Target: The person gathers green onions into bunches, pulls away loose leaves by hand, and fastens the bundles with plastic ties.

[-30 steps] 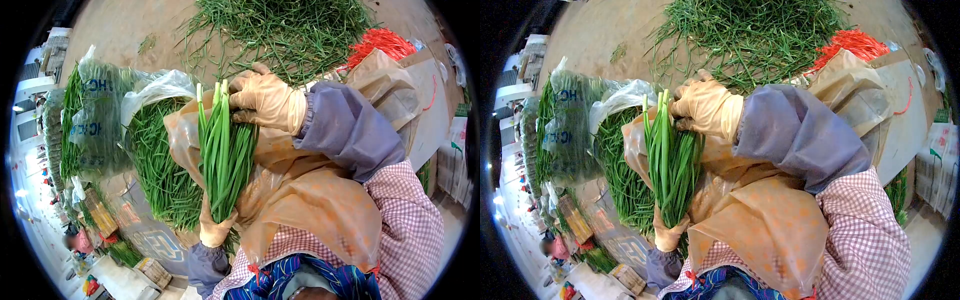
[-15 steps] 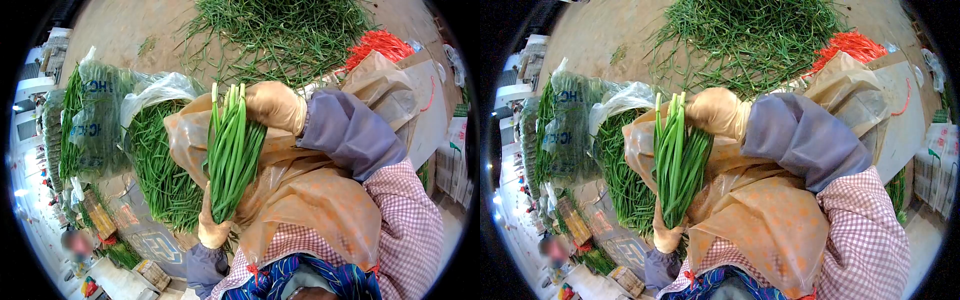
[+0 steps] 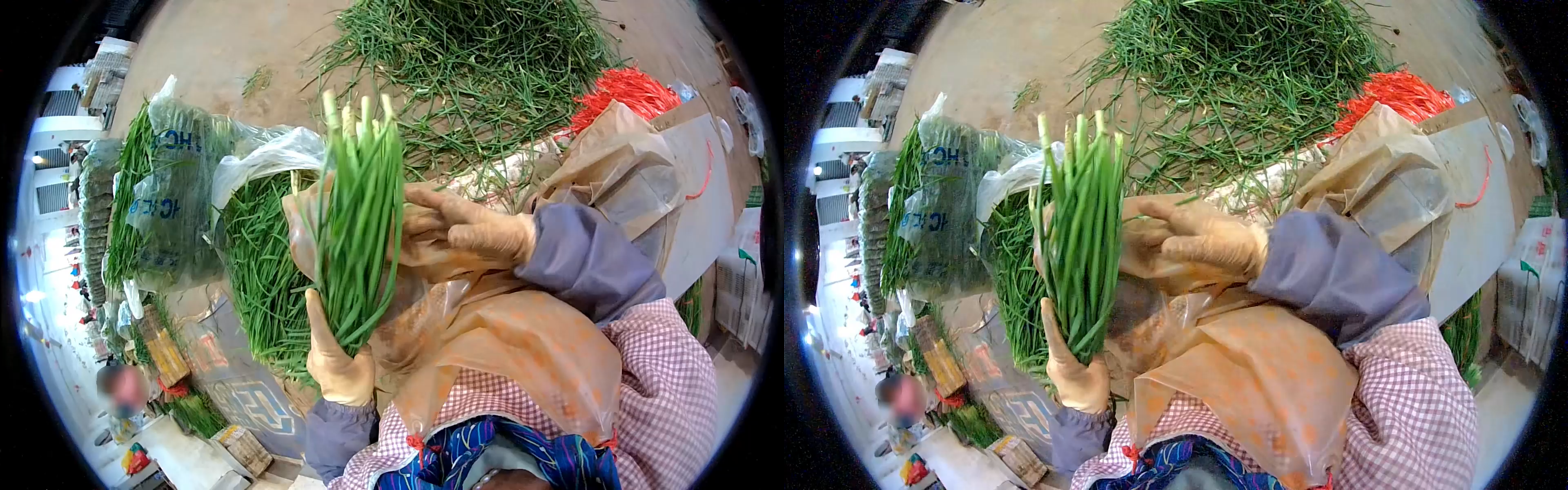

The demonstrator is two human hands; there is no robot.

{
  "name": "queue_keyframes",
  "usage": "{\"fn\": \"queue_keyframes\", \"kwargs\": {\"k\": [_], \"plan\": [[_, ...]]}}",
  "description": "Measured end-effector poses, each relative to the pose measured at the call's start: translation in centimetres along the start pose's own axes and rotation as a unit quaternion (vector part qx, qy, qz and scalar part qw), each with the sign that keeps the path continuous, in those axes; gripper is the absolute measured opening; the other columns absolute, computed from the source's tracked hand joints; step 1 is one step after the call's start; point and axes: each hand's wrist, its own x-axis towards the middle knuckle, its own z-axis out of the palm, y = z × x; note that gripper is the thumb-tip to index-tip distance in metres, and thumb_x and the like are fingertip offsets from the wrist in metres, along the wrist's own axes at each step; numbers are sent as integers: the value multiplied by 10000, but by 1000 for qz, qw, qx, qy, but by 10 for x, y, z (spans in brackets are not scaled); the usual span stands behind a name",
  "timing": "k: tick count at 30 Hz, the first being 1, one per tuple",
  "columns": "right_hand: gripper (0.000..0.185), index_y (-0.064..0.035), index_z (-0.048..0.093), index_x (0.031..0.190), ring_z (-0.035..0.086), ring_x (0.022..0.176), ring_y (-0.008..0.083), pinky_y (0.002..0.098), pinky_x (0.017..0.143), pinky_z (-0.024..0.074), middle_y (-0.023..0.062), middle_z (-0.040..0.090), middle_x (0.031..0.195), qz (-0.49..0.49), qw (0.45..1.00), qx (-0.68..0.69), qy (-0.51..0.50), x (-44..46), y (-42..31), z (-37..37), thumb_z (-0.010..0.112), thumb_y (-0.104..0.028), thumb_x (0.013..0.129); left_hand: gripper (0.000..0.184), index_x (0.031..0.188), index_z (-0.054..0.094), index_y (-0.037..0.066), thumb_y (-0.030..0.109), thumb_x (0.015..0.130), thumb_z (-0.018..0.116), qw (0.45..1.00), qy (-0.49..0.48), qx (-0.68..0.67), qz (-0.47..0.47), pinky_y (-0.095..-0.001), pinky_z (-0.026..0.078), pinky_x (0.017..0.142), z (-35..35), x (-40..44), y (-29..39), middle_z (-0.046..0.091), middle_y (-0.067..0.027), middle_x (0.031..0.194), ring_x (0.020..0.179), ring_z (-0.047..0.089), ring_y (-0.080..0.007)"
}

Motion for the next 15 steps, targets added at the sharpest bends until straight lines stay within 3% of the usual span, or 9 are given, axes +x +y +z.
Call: {"fn": "queue_keyframes", "kwargs": {"k": [1,2,3,5,6,9,10,13,15], "plan": [[806,-49,359,1444,500,1239,215,391,1085,370,85,511,1363,-24,997,80,2,6,-5,20,693,-485,854,921,1512,268,91,-169,666,521,998,11,58,9,-327,515,888,-1,1,4,603,-229,1253,1045,660,-284],[803,-58,381,1429,513,1229,220,404,1077,388,91,521,1351,-39,988,146,9,8,-7,26,705,-496,838,955,1516,264,95,-158,638,542,994,-50,96,-7,-336,531,839,-6,0,9,605,-234,1236,1002,670,-313],[800,-68,403,1414,526,1219,226,418,1069,407,97,530,1339,-55,976,212,14,10,-9,32,716,-507,823,932,1515,261,86,-96,666,598,982,-92,164,18,-380,543,741,-7,-2,12,623,-221,1162,885,667,-356],[826,-75,429,1386,536,1214,248,438,1051,438,120,542,1326,-70,947,311,35,10,-11,28,740,-541,779,951,1502,255,64,5,650,672,951,-112,269,105,-436,485,582,4,-11,9,591,-174,971,711,599,-341],[800,-65,491,1315,576,1165,272,449,1028,462,144,582,1276,-92,941,314,86,11,-6,22,750,-564,746,897,1502,248,91,47,703,653,940,-138,285,131,-430,486,589,5,-16,4,574,-187,1072,733,590,-334],[680,-88,508,1326,591,1151,291,471,1026,465,152,600,1251,-100,951,290,46,10,9,-5,687,-522,834,813,1493,271,103,45,753,603,910,-156,350,159,-428,484,589,8,-27,11,559,-196,1124,758,582,-317],[676,-78,497,1333,578,1170,332,498,1035,454,192,579,1279,-81,949,298,72,10,12,-12,702,-490,836,757,1489,276,107,45,790,559,905,-164,356,164,-416,482,591,8,-28,14,551,-206,1161,775,579,-304],[644,-72,490,1337,556,1195,381,524,1040,444,233,565,1286,-81,931,353,51,27,28,-38,704,-435,850,772,1495,269,121,49,783,557,895,-181,360,193,-422,483,594,8,-29,14,539,-217,1194,779,579,-294],[585,-71,490,1324,510,1240,420,550,1050,424,268,510,1338,-91,931,351,37,29,28,-34,694,-362,860,806,1481,287,65,100,768,663,904,-242,302,182,-423,506,692,-3,-24,25,516,-251,1244,875,591,-361]]}}
